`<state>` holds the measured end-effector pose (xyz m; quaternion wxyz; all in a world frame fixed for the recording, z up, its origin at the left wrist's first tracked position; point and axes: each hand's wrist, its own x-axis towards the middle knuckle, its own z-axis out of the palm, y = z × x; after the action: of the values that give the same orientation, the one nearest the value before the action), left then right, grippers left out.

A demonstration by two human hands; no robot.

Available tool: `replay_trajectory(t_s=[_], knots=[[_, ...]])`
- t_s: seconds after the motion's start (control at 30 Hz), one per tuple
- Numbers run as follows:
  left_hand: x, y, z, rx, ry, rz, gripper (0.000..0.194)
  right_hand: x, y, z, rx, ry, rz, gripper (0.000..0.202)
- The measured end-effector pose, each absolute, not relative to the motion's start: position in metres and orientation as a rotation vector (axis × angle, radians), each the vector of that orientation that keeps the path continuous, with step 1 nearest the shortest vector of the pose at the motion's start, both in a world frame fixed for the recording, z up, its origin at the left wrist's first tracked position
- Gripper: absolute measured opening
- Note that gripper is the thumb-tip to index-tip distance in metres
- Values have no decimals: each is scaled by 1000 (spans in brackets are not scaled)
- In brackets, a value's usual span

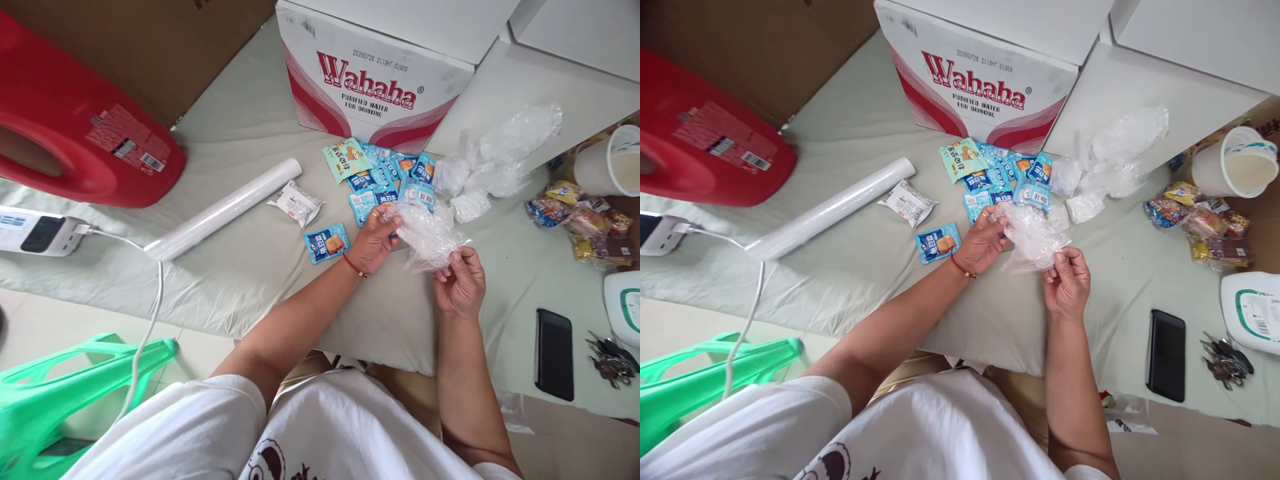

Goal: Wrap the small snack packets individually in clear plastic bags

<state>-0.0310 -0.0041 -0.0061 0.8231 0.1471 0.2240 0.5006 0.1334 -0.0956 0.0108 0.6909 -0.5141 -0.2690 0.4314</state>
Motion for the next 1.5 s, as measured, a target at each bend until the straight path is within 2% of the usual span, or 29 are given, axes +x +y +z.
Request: replay_trajectory(t_s=[0.1,0.33,0.43,0.63,0.73,0.83,0.93,1.13,1.27,1.5], knots=[[-33,-6,-5,324,513,995,51,130,-96,9,-1176,-731,820,35],[-24,-17,-6,647,563,942,66,123,-100,0,-1290,-1005,654,26],[-24,-14,-10,633,585,947,53,124,-99,2,-1261,-965,661,26],[-40,0,-6,215,400,1019,16,132,-95,11,-1218,-653,839,31],[-43,0,-2,195,345,1006,11,132,-96,13,-1241,-654,679,34],[-41,-3,-2,245,302,986,13,129,-96,13,-1246,-717,582,53],[-39,-7,-3,324,248,939,15,128,-92,11,-1330,-717,688,65],[-43,-9,-2,462,238,831,24,139,-87,11,-1448,-630,804,52],[-47,-6,-1,495,326,892,32,152,-109,25,-1380,-601,610,42],[-33,-25,-2,830,597,914,55,188,-197,23,-1465,-474,440,43]])
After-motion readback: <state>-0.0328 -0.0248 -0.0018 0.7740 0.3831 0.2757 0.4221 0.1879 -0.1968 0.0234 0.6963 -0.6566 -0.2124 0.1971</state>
